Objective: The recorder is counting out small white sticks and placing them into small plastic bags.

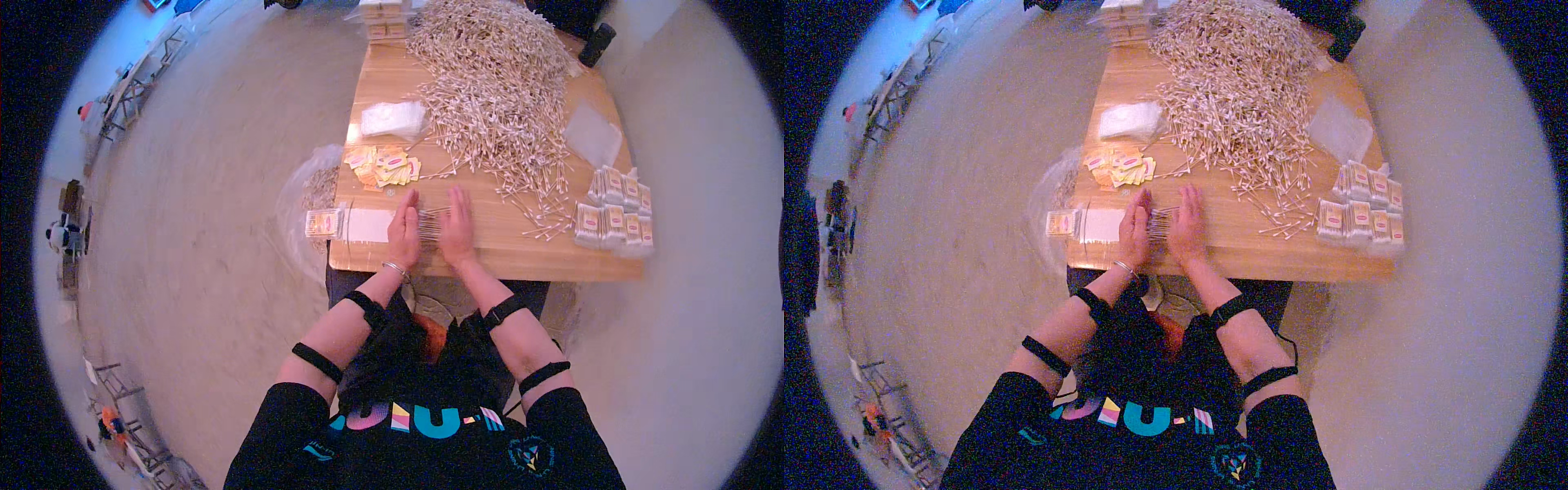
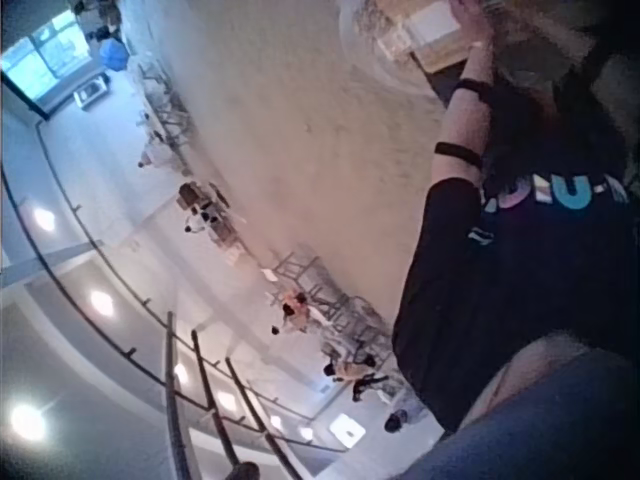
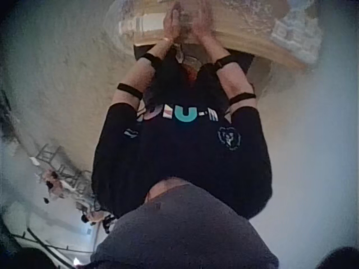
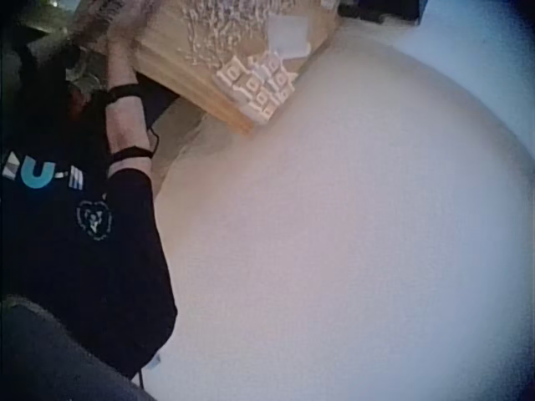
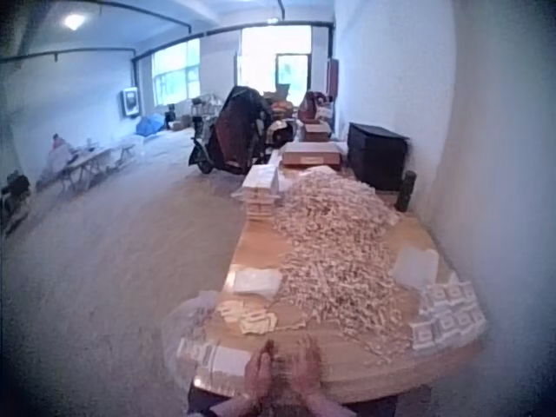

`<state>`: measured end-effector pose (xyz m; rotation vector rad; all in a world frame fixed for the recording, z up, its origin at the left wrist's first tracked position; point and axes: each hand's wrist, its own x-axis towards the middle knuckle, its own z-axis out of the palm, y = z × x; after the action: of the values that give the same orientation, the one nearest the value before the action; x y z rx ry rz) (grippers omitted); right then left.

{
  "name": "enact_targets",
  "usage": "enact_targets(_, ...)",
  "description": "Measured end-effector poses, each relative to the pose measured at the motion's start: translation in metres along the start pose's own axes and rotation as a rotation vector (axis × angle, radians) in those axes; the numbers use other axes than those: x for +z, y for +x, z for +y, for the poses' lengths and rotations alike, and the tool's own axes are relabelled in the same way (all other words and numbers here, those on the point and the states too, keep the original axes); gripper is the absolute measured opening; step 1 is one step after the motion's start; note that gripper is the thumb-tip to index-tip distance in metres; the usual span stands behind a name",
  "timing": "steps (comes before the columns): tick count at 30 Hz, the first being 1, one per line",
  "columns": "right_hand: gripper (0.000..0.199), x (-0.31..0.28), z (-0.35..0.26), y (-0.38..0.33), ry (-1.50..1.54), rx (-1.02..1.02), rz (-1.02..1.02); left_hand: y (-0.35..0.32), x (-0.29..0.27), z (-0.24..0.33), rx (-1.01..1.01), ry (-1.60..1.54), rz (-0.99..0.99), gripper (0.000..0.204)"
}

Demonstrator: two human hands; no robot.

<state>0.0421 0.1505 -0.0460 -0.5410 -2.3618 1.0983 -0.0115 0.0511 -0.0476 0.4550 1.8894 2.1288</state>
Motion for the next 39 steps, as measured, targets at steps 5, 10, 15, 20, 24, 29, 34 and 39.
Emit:
enact_targets(5, 0.070, -0.019, -0.021, -0.022, -0.631, -0.230, -0.408, -0.001, -0.006, -0.008, -0.050, -0.159, 0.052, 0.045)
enact_targets(10, 0.073, -0.029, -0.030, -0.037, -0.711, -0.259, -0.424, 0.003, -0.003, -0.016, -0.063, -0.203, 0.046, 0.047)
enact_targets(15, 0.073, -0.030, -0.030, -0.029, -0.757, -0.281, -0.445, 0.005, -0.005, -0.016, -0.048, -0.195, 0.026, 0.047)
enact_targets(20, 0.071, -0.032, -0.030, -0.033, -0.767, -0.334, -0.481, 0.005, -0.008, -0.016, -0.065, -0.227, -0.001, 0.048)
enact_targets(24, 0.070, -0.035, -0.029, -0.043, -0.729, -0.346, -0.489, 0.004, -0.009, -0.016, -0.047, -0.211, -0.032, 0.049)
enact_targets(29, 0.072, -0.030, -0.026, -0.026, -0.809, -0.332, -0.504, 0.006, -0.007, -0.017, -0.053, -0.241, 0.014, 0.046)
enact_targets(34, 0.073, -0.027, -0.024, -0.015, -0.774, -0.263, -0.456, 0.008, -0.009, -0.015, -0.092, -0.250, 0.072, 0.045)
enact_targets(39, 0.074, -0.035, -0.027, -0.027, -0.761, -0.248, -0.513, 0.004, -0.008, -0.012, -0.073, -0.256, 0.061, 0.047)
